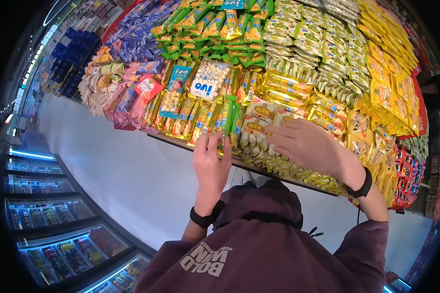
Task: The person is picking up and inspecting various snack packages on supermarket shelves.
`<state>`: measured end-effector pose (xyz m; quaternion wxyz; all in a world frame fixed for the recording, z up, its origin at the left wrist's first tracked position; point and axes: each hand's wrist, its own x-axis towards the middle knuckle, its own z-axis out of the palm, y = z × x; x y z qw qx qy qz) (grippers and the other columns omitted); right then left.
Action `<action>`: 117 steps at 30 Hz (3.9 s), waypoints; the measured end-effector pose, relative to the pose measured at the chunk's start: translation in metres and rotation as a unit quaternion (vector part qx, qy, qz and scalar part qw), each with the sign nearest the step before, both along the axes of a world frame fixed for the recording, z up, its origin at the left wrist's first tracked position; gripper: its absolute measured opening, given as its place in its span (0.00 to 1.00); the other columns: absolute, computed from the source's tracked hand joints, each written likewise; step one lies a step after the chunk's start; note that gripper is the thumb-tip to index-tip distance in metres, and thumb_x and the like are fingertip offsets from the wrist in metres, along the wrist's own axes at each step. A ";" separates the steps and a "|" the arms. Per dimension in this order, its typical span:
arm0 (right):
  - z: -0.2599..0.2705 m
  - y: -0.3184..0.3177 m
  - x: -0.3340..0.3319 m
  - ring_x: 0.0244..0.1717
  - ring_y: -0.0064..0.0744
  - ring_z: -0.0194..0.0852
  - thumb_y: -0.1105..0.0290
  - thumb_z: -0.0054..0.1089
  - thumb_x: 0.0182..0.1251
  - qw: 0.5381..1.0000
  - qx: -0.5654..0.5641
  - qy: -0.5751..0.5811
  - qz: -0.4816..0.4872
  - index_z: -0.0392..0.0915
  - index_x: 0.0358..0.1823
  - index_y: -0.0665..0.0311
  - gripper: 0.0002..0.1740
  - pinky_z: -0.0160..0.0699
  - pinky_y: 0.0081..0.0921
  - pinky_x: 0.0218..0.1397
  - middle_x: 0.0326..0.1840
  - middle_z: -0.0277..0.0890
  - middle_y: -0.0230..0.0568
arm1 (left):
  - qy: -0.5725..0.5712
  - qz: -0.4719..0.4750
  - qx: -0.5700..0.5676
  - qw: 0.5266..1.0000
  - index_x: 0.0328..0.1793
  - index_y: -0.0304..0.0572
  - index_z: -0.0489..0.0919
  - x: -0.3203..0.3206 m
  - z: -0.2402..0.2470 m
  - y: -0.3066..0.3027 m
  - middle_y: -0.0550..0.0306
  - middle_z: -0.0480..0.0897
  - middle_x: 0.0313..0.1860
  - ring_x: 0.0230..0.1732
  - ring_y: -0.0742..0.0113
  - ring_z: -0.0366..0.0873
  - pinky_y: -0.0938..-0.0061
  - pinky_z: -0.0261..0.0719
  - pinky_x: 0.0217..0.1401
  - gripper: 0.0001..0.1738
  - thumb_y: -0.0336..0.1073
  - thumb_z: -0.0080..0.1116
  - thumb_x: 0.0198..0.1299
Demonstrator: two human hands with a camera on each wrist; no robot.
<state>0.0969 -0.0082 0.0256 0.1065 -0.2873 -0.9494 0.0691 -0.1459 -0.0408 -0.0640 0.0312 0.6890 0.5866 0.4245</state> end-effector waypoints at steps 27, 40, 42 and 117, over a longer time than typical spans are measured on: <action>-0.055 -0.055 -0.036 0.56 0.43 0.78 0.65 0.59 0.69 0.951 -0.113 0.237 -0.161 0.82 0.49 0.61 0.12 0.74 0.40 0.63 0.61 0.79 0.40 | 0.074 -0.031 -0.162 0.984 0.59 0.33 0.73 -0.004 0.010 0.017 0.40 0.80 0.36 0.32 0.44 0.81 0.54 0.77 0.35 0.22 0.34 0.63 0.61; -0.062 -0.063 -0.039 0.54 0.45 0.79 0.68 0.61 0.68 0.935 -0.133 0.281 -0.168 0.78 0.57 0.62 0.17 0.75 0.40 0.61 0.59 0.80 0.41 | -0.320 -0.032 -0.192 0.927 0.60 0.33 0.74 -0.011 0.027 0.015 0.58 0.81 0.32 0.23 0.76 0.78 0.80 0.76 0.24 0.20 0.26 0.63 0.62; -0.057 -0.063 -0.039 0.55 0.46 0.79 0.68 0.62 0.68 0.927 -0.146 0.297 -0.176 0.75 0.62 0.62 0.22 0.76 0.41 0.61 0.60 0.79 0.41 | -0.432 -0.083 -0.195 0.876 0.62 0.33 0.72 -0.013 0.030 0.013 0.58 0.81 0.34 0.24 0.75 0.79 0.81 0.77 0.25 0.21 0.25 0.62 0.63; -0.081 0.001 -0.171 0.17 0.51 0.74 0.68 0.64 0.65 0.860 -0.037 0.245 -0.446 0.70 0.36 0.65 0.12 0.69 0.43 0.22 0.14 0.70 0.48 | -0.254 -0.274 -0.331 0.867 0.57 0.37 0.83 -0.154 0.016 -0.020 0.56 0.88 0.41 0.35 0.74 0.84 0.79 0.80 0.36 0.14 0.33 0.60 0.69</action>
